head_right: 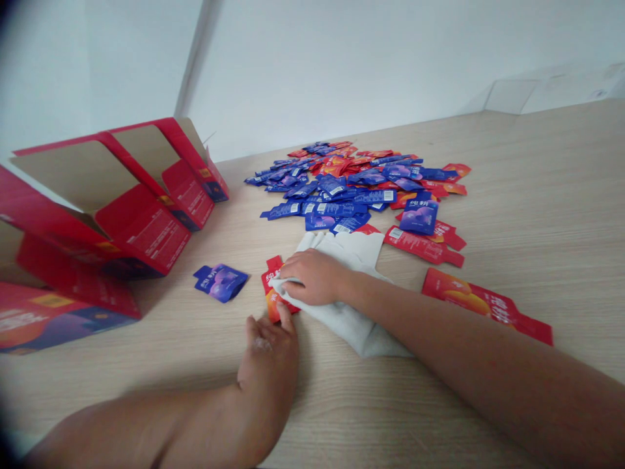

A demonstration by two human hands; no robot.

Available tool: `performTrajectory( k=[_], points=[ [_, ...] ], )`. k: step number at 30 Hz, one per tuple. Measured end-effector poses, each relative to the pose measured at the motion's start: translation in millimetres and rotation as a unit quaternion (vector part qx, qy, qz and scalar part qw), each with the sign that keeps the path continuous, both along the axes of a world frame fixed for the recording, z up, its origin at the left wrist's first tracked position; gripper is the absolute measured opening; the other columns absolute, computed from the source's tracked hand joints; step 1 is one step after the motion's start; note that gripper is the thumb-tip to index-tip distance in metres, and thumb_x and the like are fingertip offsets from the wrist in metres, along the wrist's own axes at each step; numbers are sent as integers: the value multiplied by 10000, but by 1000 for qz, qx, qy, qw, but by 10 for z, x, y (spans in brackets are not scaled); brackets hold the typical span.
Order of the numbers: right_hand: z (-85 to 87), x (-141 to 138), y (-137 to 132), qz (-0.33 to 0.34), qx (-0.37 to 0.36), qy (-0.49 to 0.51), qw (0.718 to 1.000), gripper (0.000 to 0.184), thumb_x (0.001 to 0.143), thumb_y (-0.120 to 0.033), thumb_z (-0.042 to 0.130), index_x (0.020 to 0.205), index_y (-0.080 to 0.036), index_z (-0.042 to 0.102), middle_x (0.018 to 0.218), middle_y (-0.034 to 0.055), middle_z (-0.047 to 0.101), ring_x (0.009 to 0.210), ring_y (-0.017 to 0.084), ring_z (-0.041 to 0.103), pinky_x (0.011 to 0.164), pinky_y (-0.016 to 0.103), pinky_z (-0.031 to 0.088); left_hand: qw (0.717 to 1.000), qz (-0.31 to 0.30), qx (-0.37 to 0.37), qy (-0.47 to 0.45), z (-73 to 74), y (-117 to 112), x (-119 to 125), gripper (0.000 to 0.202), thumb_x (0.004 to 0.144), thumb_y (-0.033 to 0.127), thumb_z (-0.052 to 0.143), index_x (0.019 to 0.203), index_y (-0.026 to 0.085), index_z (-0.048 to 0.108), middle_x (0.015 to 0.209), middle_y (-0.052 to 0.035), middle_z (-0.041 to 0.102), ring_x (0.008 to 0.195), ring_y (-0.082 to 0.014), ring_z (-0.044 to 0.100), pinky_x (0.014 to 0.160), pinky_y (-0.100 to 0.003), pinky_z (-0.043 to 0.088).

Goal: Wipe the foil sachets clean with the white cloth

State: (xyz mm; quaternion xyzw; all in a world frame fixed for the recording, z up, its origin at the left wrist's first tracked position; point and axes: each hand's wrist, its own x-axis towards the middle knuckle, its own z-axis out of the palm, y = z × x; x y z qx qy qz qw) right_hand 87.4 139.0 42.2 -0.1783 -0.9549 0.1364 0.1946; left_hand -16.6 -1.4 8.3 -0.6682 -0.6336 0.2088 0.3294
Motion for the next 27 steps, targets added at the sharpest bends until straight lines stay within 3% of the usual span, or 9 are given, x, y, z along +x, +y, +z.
performTrajectory(
  k=[17,27],
  points=[
    [8,0,-5,0,0,-7,1000,173,875,-214,505,869,-134,658,935,97,684,903,209,599,838,345,411,999,6,-5,-52,37,-8,22,473,845,18,314,1243,23,568,871,-223,730,849,-235,703,936,-424,485],
    [9,3,-11,-2,-2,-11,1000,172,877,-218,502,882,-141,656,933,90,680,909,207,593,843,343,397,999,6,-3,-43,53,-2,25,482,838,11,314,1243,46,574,807,-177,735,791,-212,703,926,-418,489]
  ],
)
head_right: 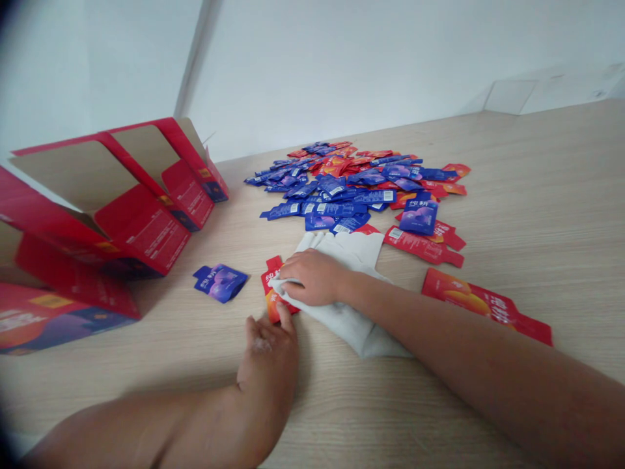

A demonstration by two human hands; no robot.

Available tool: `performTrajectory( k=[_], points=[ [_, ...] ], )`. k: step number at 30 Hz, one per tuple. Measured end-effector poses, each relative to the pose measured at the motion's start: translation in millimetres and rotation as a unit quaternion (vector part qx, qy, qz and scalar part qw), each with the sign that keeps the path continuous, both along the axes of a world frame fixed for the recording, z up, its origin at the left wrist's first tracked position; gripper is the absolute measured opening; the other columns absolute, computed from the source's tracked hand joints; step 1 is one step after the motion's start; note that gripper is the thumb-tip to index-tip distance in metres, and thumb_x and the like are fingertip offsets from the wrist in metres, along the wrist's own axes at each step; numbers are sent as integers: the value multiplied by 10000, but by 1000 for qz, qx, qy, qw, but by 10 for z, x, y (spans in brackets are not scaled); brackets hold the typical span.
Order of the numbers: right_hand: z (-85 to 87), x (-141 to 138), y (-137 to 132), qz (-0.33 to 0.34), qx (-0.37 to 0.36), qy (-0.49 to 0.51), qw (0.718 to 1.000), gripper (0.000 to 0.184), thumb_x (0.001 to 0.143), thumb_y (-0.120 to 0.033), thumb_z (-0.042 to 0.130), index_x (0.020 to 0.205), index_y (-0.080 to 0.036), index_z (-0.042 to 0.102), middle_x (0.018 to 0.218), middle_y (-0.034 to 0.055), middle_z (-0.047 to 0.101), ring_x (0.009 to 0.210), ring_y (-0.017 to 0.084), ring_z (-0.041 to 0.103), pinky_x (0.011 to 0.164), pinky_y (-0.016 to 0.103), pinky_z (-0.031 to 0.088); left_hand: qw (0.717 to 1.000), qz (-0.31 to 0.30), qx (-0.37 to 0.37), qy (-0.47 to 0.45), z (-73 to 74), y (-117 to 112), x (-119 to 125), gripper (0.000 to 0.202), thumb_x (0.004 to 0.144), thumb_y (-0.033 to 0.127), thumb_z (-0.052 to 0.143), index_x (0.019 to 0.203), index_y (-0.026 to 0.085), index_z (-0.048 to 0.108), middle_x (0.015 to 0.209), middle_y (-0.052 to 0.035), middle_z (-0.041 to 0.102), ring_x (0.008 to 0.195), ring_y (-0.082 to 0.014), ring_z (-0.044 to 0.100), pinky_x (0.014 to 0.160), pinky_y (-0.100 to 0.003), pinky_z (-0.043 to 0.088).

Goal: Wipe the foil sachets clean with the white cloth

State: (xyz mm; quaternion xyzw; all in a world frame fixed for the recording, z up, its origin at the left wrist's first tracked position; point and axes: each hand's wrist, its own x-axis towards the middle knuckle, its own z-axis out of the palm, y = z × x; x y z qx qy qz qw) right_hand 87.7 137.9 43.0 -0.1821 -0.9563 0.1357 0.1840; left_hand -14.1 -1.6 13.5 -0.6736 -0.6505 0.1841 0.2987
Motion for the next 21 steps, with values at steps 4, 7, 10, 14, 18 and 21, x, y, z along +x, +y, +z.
performTrajectory(
  k=[4,7,10,14,18,21],
  points=[
    [0,2,0,-1,-2,2,1000,167,871,-218,509,891,-141,656,959,94,681,923,211,594,845,346,392,1000,-1,0,4,5,-3,-3,481,841,15,304,1232,47,581,802,-163,736,793,-208,703,921,-417,493],
    [-1,2,2,-2,-1,2,1000,167,873,-218,507,885,-142,655,959,92,681,920,208,592,843,346,391,1000,-3,2,1,0,1,-6,474,841,17,311,1225,43,586,800,-164,735,796,-209,702,925,-419,490],
    [-3,0,4,-1,-1,3,1000,167,871,-218,508,885,-142,657,949,91,679,916,207,589,839,345,390,1000,4,-1,-14,-9,3,-9,473,836,16,322,1230,49,582,798,-159,735,806,-208,699,932,-424,484],
    [-3,0,4,1,-1,4,1000,166,870,-215,508,881,-143,658,944,92,681,916,209,590,837,346,393,1000,1,4,-20,-20,2,-12,473,832,14,332,1239,34,572,807,-175,733,807,-217,700,922,-428,491],
    [-2,1,4,-2,1,2,1000,175,877,-220,500,890,-142,656,952,94,681,922,212,593,842,349,397,1000,-3,7,-28,-20,6,-12,476,831,10,321,1229,33,582,815,-186,732,802,-222,701,924,-429,492],
    [-5,1,5,1,2,1,1000,174,879,-220,498,885,-143,654,949,94,681,928,210,594,849,349,400,999,4,2,-48,-15,7,-10,482,830,15,320,1234,49,580,841,-180,737,823,-223,699,935,-441,486]
  ],
)
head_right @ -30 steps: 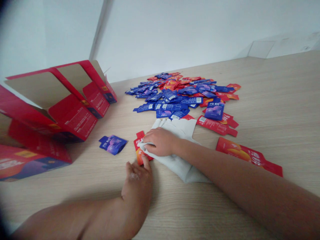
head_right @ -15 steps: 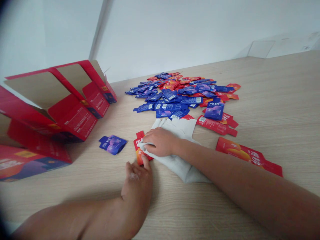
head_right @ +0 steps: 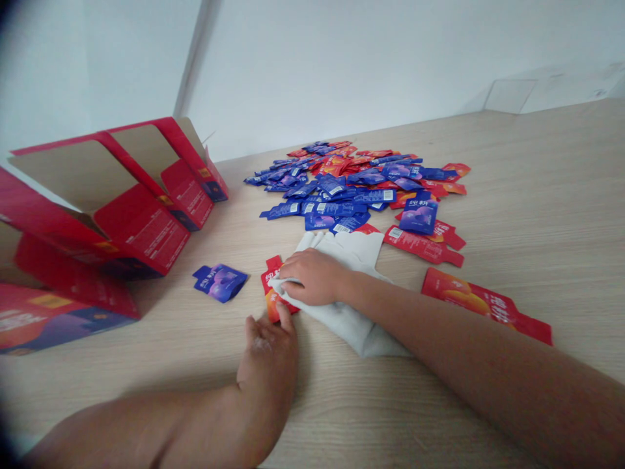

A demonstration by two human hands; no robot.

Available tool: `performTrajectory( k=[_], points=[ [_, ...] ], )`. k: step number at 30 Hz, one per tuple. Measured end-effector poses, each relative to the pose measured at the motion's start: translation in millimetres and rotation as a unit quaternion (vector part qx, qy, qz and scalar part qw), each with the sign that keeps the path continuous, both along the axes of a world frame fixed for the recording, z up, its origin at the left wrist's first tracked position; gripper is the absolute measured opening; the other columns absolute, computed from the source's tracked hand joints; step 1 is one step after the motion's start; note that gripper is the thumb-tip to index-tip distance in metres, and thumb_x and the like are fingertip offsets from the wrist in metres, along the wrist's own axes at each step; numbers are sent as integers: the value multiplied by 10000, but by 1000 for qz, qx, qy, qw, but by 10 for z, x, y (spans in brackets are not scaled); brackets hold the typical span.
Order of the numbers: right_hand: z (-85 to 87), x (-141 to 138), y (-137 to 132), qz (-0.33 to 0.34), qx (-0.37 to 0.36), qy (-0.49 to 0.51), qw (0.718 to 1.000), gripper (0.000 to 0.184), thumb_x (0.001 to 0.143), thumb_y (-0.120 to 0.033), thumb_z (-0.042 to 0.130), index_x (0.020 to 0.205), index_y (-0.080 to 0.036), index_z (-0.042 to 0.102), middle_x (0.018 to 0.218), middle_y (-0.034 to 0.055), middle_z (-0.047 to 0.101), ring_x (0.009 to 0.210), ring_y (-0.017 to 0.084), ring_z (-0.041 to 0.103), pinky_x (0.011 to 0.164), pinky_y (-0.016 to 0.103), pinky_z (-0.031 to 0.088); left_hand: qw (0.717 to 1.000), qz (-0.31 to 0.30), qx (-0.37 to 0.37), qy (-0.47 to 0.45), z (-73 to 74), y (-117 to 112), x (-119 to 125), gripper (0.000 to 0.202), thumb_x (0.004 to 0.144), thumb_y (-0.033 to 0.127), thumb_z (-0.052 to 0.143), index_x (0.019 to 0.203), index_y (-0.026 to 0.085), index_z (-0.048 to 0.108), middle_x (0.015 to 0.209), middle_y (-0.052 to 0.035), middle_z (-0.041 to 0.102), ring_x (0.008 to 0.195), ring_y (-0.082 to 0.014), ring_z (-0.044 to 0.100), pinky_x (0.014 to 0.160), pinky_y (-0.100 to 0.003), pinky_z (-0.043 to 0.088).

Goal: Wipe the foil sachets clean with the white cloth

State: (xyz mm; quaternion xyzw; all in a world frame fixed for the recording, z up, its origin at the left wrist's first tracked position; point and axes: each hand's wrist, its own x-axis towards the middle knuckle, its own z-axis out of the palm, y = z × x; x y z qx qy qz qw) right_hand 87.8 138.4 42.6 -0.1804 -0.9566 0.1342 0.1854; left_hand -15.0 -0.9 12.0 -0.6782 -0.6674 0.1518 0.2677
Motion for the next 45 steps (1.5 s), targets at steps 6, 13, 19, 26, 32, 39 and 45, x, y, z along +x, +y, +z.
performTrajectory(
  k=[6,13,19,26,32,39,45],
  points=[
    [-3,-3,0,-2,-3,3,1000,169,875,-218,504,888,-143,655,962,97,683,932,211,595,849,349,399,1000,2,1,18,13,-5,2,479,830,20,322,1228,56,585,842,-166,739,823,-211,698,937,-427,478],
    [6,-7,-2,-2,-3,-1,1000,169,875,-217,502,875,-143,654,959,98,683,925,212,596,845,347,399,999,-5,-10,31,59,-13,13,485,836,2,306,1254,16,553,794,-182,727,782,-216,700,915,-416,490],
    [7,-6,-2,-4,0,-3,1000,175,879,-220,497,881,-141,653,965,95,685,940,215,598,852,348,400,998,-6,-26,52,117,-12,24,506,829,-8,293,1267,31,543,792,-167,730,763,-208,698,884,-411,504],
    [-2,-8,-4,-6,3,-1,1000,165,876,-217,505,868,-139,651,950,92,684,928,211,598,848,346,398,998,-10,-19,55,95,-9,17,494,829,-5,309,1256,32,555,812,-175,734,771,-205,701,891,-400,506],
    [-13,-7,1,0,5,2,1000,172,879,-221,503,873,-139,653,934,92,681,906,207,597,836,341,401,996,-9,2,94,40,-18,11,492,835,10,308,1244,65,578,809,-164,739,758,-200,705,897,-388,506],
    [-10,-7,-5,-4,6,1,1000,170,882,-222,498,865,-143,647,934,85,683,916,209,601,844,340,403,998,-4,-23,64,69,-13,10,497,835,-1,298,1262,41,549,825,-172,737,784,-209,703,872,-408,515],
    [-9,-6,1,-5,4,2,1000,161,875,-218,506,869,-143,649,948,90,684,917,210,599,846,348,402,997,-6,-41,63,130,-5,18,511,830,-13,288,1270,47,540,855,-169,737,787,-202,700,833,-391,525]
  ],
)
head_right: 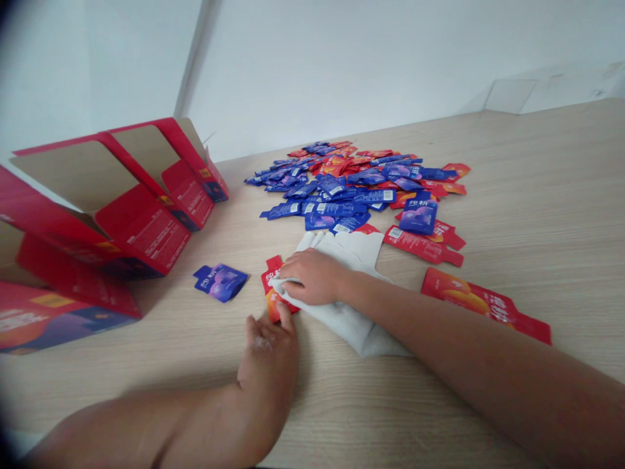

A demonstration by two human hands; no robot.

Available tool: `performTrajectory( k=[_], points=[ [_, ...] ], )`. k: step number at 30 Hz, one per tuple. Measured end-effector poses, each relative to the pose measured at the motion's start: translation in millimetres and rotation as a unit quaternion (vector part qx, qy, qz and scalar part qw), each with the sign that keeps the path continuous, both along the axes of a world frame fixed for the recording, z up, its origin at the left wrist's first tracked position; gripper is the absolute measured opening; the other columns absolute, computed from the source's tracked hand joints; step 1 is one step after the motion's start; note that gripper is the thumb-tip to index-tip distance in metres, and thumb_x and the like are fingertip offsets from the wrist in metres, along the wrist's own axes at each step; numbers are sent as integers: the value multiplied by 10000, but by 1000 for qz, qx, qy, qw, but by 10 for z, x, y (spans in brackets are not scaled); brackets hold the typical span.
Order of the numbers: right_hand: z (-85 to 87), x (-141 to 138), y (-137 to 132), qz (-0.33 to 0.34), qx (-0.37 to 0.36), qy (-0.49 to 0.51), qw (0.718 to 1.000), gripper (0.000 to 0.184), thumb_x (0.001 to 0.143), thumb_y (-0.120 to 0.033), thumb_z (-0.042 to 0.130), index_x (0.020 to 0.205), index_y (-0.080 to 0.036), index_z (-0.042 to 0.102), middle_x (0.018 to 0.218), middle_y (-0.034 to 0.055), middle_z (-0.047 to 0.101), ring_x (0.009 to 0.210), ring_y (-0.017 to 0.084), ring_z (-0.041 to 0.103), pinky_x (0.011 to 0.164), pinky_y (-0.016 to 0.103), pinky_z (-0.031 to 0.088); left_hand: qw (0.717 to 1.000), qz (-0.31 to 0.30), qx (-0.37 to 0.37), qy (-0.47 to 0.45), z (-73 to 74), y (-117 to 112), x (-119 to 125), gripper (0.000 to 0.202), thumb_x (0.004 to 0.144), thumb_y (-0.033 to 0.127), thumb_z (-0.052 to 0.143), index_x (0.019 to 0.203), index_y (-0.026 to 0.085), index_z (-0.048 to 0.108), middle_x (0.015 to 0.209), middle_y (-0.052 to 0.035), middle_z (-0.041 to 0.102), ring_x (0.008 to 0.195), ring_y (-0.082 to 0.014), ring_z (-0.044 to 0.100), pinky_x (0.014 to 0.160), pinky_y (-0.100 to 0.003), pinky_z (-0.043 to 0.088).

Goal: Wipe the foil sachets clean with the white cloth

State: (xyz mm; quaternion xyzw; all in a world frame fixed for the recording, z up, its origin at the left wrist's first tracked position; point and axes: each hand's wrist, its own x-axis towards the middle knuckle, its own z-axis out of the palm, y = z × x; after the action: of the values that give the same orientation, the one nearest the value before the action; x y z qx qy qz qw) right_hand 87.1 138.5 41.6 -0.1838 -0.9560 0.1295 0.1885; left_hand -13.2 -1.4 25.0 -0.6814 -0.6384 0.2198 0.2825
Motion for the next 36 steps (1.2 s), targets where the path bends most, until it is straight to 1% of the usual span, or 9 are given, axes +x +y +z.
performTrajectory(
  k=[4,8,14,18,21,23,28,33,36],
  points=[
    [0,3,-1,4,-1,1,1000,156,873,-214,508,865,-143,647,944,90,685,923,209,599,850,350,404,1000,5,-8,-16,25,4,7,514,832,-14,278,1272,45,536,829,-161,736,789,-203,699,835,-398,524],
    [4,10,-1,15,7,11,1000,151,865,-210,514,868,-142,649,959,97,687,956,216,598,865,359,402,1000,1,-5,-18,20,-1,4,510,833,-17,274,1267,31,537,824,-176,734,783,-212,701,803,-386,532],
    [-6,21,0,30,22,26,999,149,856,-209,519,845,-145,652,979,93,688,971,218,598,873,363,398,1000,-3,2,11,-32,-2,-9,508,836,-10,279,1277,32,530,935,-211,732,840,-222,706,895,-417,506],
    [-6,16,-2,21,15,21,999,151,863,-211,515,855,-150,652,963,89,689,954,213,599,865,360,394,1000,-10,17,10,-40,-7,-6,504,834,-8,282,1268,18,537,844,-206,732,779,-226,706,872,-412,515],
    [-2,11,-4,10,11,18,1000,151,868,-211,513,860,-150,651,957,85,690,946,210,600,866,357,391,1000,-12,23,14,-33,-6,-4,503,835,-5,283,1265,22,543,827,-196,733,769,-220,706,877,-406,515],
    [-1,8,-4,5,9,15,1000,151,869,-211,511,859,-150,649,956,84,689,946,210,600,868,355,390,999,-11,28,14,-34,-4,-6,500,839,-3,282,1264,26,545,828,-191,736,773,-213,707,891,-403,510],
    [4,2,-5,6,5,11,1000,149,867,-206,507,855,-149,644,945,86,686,934,206,597,856,350,389,1000,-13,26,0,-38,-16,-11,494,832,-11,295,1254,19,550,882,-219,731,801,-224,707,885,-412,514],
    [15,3,-13,3,5,8,1000,157,873,-206,496,842,-148,639,937,85,686,928,204,595,853,347,385,1000,-2,17,-19,2,-12,7,501,827,-18,297,1246,46,566,803,-164,736,770,-205,701,874,-407,518],
    [22,5,-16,3,4,3,1000,161,876,-208,491,838,-149,636,931,83,685,925,204,594,850,344,384,999,-1,15,-29,26,-2,12,502,821,-20,301,1251,29,556,795,-173,729,763,-209,697,858,-406,516]
  ],
)
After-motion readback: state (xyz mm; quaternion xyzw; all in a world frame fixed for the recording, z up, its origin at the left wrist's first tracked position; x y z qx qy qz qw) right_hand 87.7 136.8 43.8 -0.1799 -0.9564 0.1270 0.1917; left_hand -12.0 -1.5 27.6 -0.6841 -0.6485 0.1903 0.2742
